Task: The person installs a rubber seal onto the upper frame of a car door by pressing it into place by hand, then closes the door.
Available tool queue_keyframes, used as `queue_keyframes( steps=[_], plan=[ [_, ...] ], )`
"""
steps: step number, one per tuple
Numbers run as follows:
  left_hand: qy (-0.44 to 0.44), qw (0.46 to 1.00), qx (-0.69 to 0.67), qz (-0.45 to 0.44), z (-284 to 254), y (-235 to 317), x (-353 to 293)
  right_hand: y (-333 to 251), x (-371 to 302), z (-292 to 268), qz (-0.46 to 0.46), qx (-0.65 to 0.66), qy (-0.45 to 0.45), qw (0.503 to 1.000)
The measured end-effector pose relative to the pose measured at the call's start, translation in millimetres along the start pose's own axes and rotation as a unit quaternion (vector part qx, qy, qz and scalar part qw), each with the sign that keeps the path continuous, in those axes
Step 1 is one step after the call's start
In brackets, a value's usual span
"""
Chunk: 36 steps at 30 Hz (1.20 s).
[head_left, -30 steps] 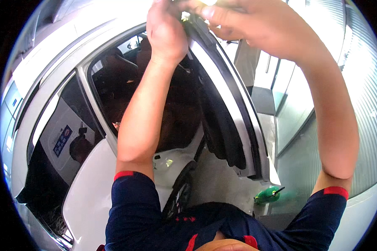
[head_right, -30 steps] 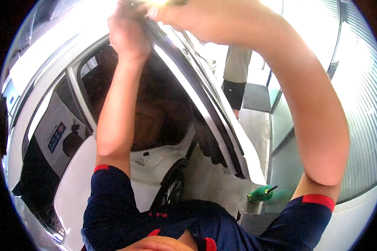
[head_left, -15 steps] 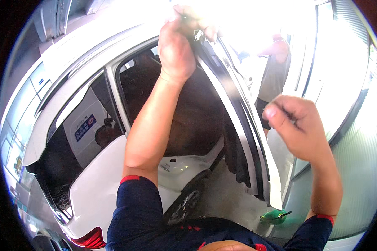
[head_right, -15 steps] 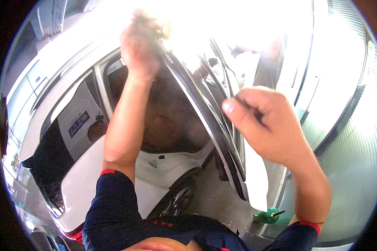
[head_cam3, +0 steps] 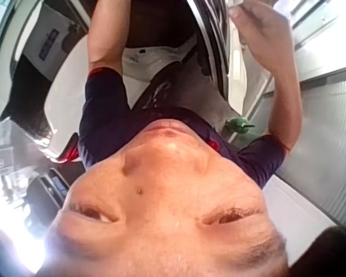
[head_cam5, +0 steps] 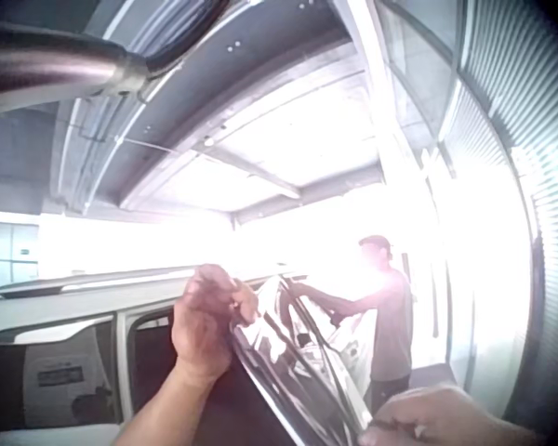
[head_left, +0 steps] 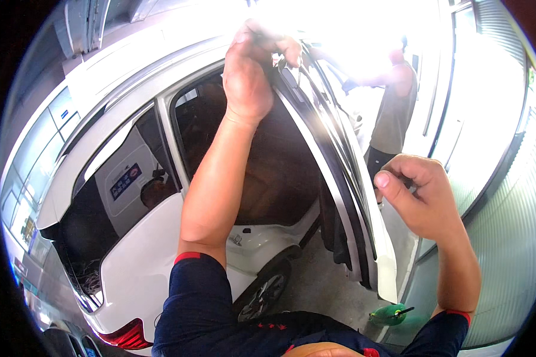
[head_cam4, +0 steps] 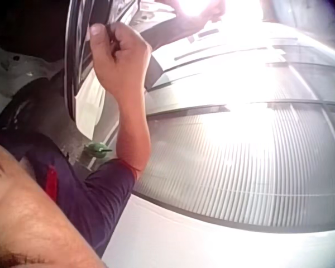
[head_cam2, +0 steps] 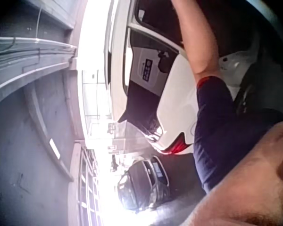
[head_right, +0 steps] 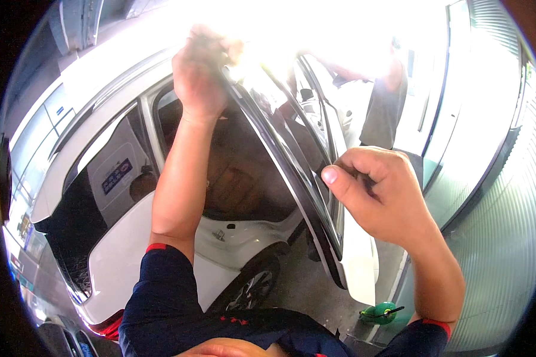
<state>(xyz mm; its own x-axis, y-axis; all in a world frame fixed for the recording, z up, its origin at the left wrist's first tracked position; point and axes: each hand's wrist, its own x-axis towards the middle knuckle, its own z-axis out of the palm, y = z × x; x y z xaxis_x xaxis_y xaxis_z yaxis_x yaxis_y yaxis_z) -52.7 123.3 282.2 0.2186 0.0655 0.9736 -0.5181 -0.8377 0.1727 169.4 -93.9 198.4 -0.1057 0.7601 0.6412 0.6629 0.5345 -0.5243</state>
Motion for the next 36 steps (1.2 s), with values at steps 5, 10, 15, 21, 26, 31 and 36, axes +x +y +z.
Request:
queue_keyframes(
  steps=[5,10,15,21,26,31,36],
  plan=[
    [-0.013,1.0,0.001,-0.013,0.9,10.5,0.8,2.3,-3.0,0.8,0.004,0.021,-0.002,1.0],
    [-0.017,0.998,0.039,-0.034,-3.6,14.1,3.1,6.9,-6.1,1.1,0.001,0.031,-0.007,0.999],
    [-0.024,0.998,0.037,-0.042,6.5,15.7,0.9,9.0,-9.6,-2.5,0.035,0.043,-0.016,0.998],
    [0.016,0.999,0.038,-0.03,7.1,11.1,1.3,20.0,-16.8,-6.3,0.033,0.062,0.001,0.998],
    [0.01,1.0,-0.017,-0.024,11.5,8.3,3.8,33.2,-20.6,-8.5,0.039,0.088,-0.002,0.995],
    [-0.013,0.999,-0.027,-0.012,3.9,6.5,3.3,44.1,-17.4,-10.0,0.023,0.117,-0.014,0.993],
    [0.006,1.0,0.003,-0.025,11.4,11.7,2.1,54.9,-13.3,-12.2,0.0,0.144,-0.025,0.989]
  ],
)
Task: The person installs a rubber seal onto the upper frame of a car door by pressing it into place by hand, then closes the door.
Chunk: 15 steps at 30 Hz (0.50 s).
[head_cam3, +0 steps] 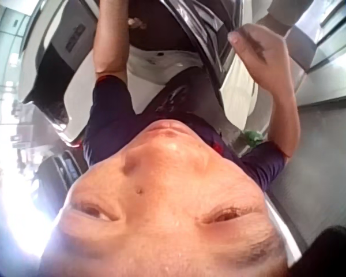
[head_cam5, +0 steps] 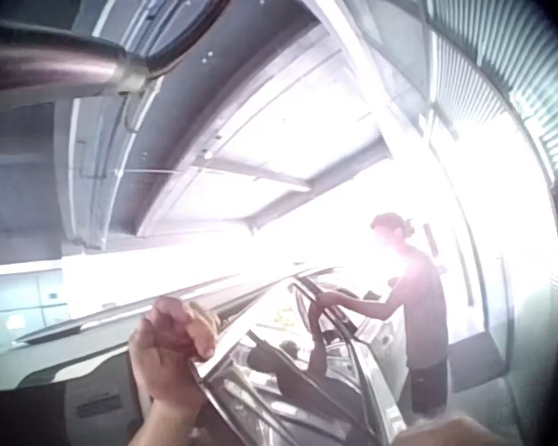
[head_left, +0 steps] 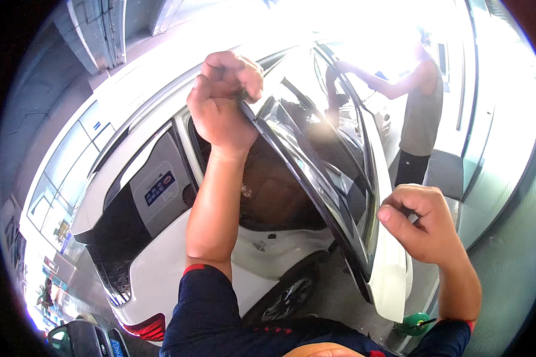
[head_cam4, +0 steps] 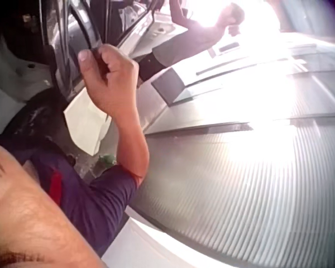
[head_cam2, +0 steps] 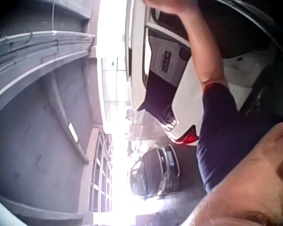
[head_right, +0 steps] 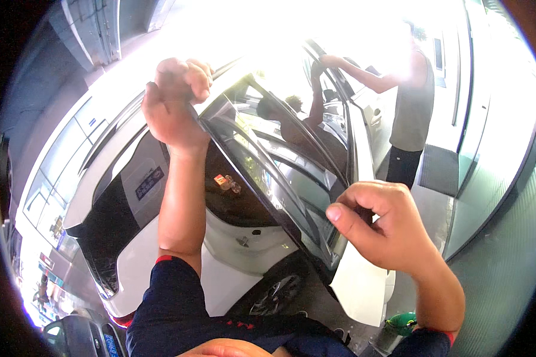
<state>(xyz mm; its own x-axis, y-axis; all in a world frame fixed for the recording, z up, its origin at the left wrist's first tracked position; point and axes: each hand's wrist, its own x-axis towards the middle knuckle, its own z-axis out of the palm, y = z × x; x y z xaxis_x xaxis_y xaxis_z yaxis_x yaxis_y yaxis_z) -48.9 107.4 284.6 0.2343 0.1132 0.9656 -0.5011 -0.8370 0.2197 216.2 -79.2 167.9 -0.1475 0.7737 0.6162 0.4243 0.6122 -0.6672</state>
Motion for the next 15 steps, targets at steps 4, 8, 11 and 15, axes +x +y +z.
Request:
queue_keyframes(
  steps=[4,8,11,15],
  plan=[
    [0.013,1.0,0.018,0.002,3.0,1.4,0.3,6.2,2.3,-4.2,-0.012,-0.001,-0.03,0.999],
    [0.015,0.999,0.019,0.021,3.4,-0.8,1.0,15.4,4.6,-0.5,-0.021,0.034,-0.017,0.999],
    [-0.009,1.0,0.008,0.021,1.9,-2.2,3.3,20.2,6.6,-1.3,-0.019,0.036,-0.019,0.999],
    [-0.02,0.999,-0.036,0.011,-4.9,-3.7,1.1,21.6,8.1,1.1,-0.006,0.044,-0.023,0.999]
  ],
)
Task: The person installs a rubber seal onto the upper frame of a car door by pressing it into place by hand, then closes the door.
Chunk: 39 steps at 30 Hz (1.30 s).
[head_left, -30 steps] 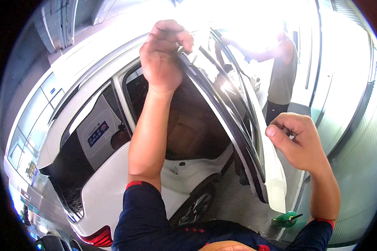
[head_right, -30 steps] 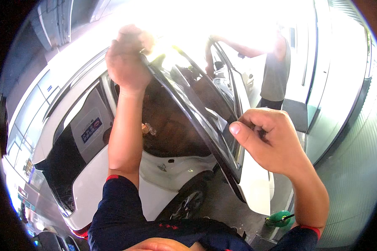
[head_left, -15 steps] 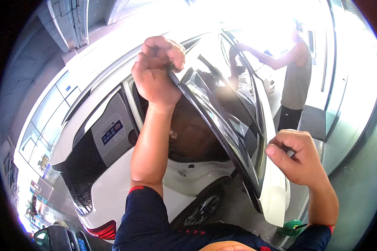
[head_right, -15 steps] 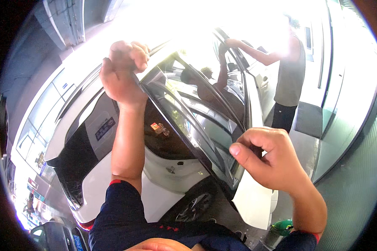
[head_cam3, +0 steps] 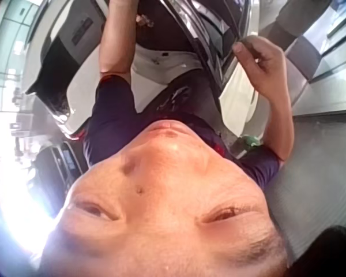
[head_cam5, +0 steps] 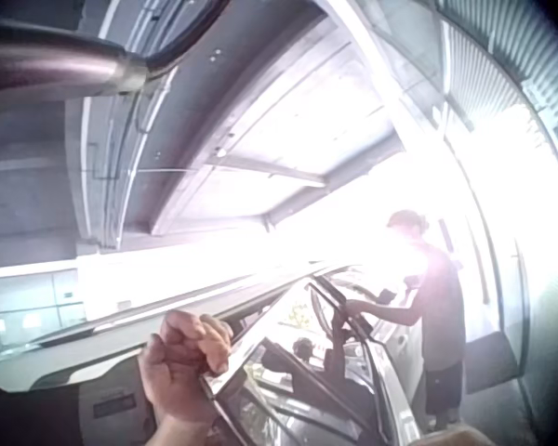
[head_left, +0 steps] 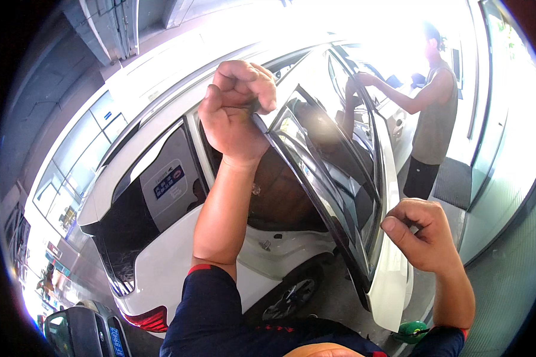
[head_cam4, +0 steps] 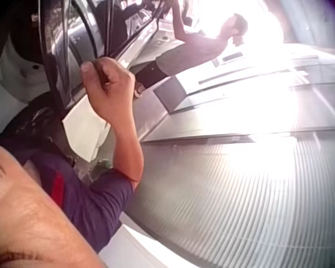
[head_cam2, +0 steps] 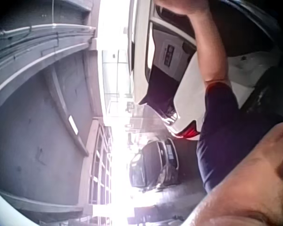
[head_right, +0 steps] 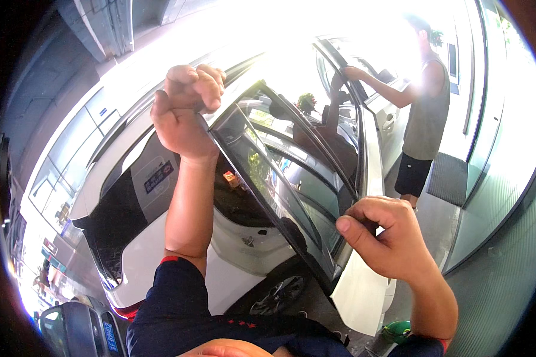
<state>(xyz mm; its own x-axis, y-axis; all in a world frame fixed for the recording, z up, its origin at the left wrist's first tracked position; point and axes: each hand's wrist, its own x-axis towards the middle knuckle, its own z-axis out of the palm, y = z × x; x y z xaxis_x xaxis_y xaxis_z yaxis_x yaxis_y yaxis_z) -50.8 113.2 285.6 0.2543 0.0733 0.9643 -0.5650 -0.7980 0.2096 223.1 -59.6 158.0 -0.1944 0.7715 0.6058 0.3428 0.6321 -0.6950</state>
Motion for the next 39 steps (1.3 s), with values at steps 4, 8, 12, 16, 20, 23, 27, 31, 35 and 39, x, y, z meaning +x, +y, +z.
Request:
queue_keyframes(
  steps=[4,8,12,16,20,23,27,31,35,39],
  plan=[
    [0.004,1.0,0.006,-0.001,5.5,1.4,0.1,-1.9,-0.4,0.7,-0.003,-0.011,0.011,1.0],
    [0.003,1.0,0.01,-0.007,3.3,2.8,-1.9,-4.6,-1.5,1.6,0.0,-0.027,0.007,1.0],
    [0.027,0.998,0.044,-0.021,4.9,6.0,-2.9,-8.9,-3.3,5.9,-0.002,-0.025,0.015,1.0],
    [0.024,0.999,0.034,-0.03,3.9,7.7,-2.6,-18.9,-4.7,9.5,0.005,-0.027,0.018,0.999],
    [0.012,0.999,-0.016,-0.039,2.6,5.3,-2.3,-18.7,-9.9,15.4,0.005,-0.03,0.026,0.999],
    [0.037,0.998,-0.012,-0.046,5.7,7.9,-1.9,-23.5,-15.5,19.5,0.011,-0.039,0.024,0.999],
    [0.03,0.999,0.002,-0.031,6.2,5.4,-1.2,-37.9,-24.4,22.5,0.026,-0.057,0.041,0.997],
    [0.016,1.0,0.013,0.021,-2.7,-0.2,-2.9,-53.5,-30.3,32.0,0.05,-0.092,0.045,0.993],
    [0.08,0.997,0.008,0.014,8.4,-1.3,-6.7,-51.1,-47.0,41.8,0.05,-0.098,0.056,0.992],
    [0.036,0.996,-0.076,-0.009,5.1,-6.8,1.1,-59.1,-63.5,50.7,0.071,-0.078,0.079,0.991]
  ],
)
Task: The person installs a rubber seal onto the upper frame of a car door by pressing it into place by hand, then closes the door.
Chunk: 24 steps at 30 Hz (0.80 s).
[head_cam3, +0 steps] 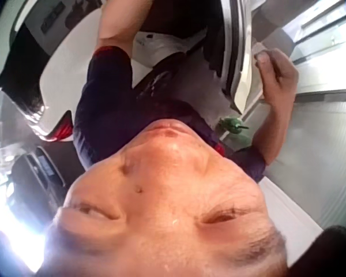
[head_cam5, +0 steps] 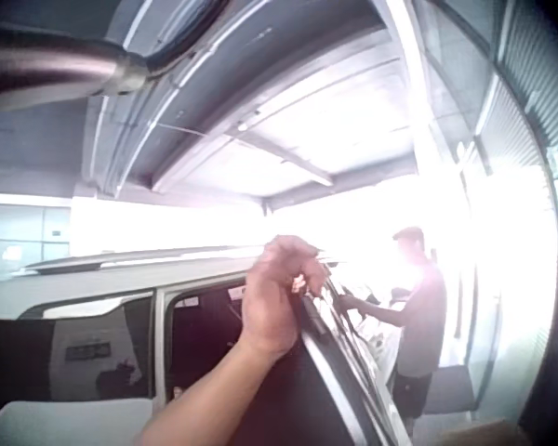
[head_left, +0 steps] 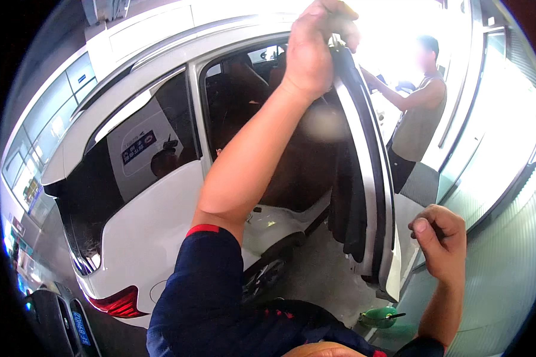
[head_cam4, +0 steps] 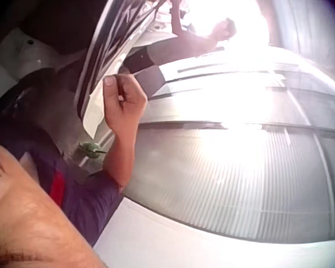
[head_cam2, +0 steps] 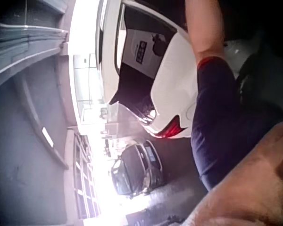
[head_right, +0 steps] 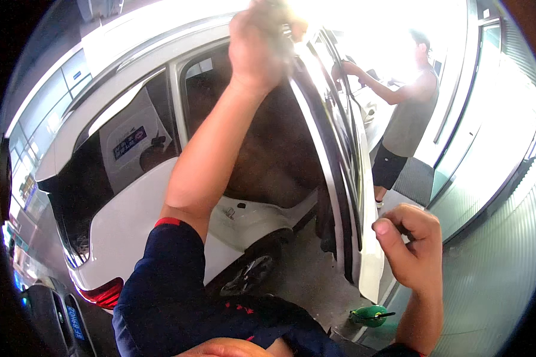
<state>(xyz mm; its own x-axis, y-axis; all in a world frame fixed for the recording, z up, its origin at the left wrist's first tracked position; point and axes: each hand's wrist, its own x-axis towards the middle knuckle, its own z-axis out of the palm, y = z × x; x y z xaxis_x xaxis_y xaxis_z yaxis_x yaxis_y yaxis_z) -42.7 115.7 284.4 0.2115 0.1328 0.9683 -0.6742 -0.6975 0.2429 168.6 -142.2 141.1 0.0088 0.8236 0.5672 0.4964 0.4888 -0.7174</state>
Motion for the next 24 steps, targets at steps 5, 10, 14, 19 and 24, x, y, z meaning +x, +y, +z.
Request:
queue_keyframes(
  steps=[5,10,14,19,24],
  plan=[
    [-0.014,0.999,0.035,-0.039,-7.7,3.9,1.1,-17.6,-8.1,6.2,0.012,0.007,0.027,1.0],
    [-0.082,0.962,0.259,-0.036,-20.8,34.9,-17.0,-28.0,-8.9,11.9,0.005,-0.014,0.012,1.0],
    [-0.097,0.982,0.16,-0.039,-11.9,23.6,-16.5,-33.7,-13.7,2.6,0.012,-0.033,0.014,0.999],
    [-0.06,0.989,0.121,-0.066,-6.6,11.5,-17.4,-30.9,-13.8,-1.5,-0.013,-0.047,0.006,0.999],
    [-0.074,0.994,0.065,-0.056,-11.5,9.5,-20.5,-25.3,-11.3,1.9,-0.008,-0.036,0.014,0.999]
  ],
)
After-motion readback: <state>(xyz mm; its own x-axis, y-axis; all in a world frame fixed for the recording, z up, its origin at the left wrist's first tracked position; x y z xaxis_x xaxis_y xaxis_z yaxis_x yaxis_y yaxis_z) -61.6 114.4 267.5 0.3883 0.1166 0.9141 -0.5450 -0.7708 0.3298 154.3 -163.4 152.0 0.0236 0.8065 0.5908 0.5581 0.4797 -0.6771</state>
